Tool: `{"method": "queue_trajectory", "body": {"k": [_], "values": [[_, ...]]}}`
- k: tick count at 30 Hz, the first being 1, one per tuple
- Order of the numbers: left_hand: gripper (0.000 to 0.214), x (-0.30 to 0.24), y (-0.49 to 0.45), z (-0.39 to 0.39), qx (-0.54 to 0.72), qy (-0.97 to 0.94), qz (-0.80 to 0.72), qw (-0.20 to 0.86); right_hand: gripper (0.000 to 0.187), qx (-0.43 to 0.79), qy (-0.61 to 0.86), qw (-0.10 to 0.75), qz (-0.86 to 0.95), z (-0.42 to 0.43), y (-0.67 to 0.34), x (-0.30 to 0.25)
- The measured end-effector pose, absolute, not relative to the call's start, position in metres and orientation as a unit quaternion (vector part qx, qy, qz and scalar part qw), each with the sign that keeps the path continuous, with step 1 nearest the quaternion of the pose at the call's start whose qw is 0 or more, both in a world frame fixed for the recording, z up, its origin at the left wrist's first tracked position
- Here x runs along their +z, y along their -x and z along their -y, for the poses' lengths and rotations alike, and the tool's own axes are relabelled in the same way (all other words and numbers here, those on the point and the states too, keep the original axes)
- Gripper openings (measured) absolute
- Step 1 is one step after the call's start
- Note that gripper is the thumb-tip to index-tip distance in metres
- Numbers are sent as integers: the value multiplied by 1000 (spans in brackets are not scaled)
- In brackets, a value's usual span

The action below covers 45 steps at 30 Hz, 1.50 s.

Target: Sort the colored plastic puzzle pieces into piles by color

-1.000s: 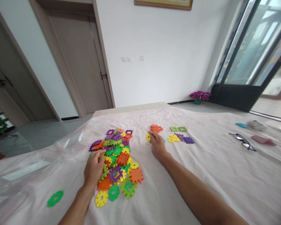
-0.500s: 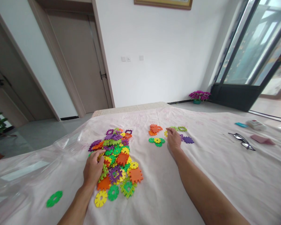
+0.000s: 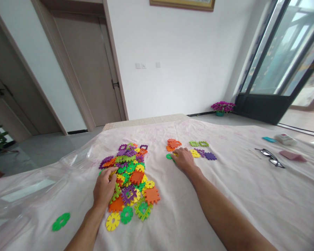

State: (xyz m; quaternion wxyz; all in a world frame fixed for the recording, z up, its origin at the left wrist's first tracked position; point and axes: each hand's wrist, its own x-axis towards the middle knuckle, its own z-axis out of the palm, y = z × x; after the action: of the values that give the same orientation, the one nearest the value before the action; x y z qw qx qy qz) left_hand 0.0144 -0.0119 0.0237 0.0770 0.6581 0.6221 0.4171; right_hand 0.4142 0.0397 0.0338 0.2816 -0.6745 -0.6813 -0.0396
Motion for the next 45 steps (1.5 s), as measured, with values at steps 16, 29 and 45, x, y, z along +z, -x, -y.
{"method": "queue_trajectory", "body": {"k": [16,29,45], "values": [[32,24,-15,13,413,-656,-626,81,29,-129,707,392,574,-45,-428,38],[33,21,-13,12,413,-659,-623,79,32,8,662,206,720,-39,-398,34],[33,19,-13,10,409,-657,-628,80,26,60,663,286,689,-56,-397,19]]}}
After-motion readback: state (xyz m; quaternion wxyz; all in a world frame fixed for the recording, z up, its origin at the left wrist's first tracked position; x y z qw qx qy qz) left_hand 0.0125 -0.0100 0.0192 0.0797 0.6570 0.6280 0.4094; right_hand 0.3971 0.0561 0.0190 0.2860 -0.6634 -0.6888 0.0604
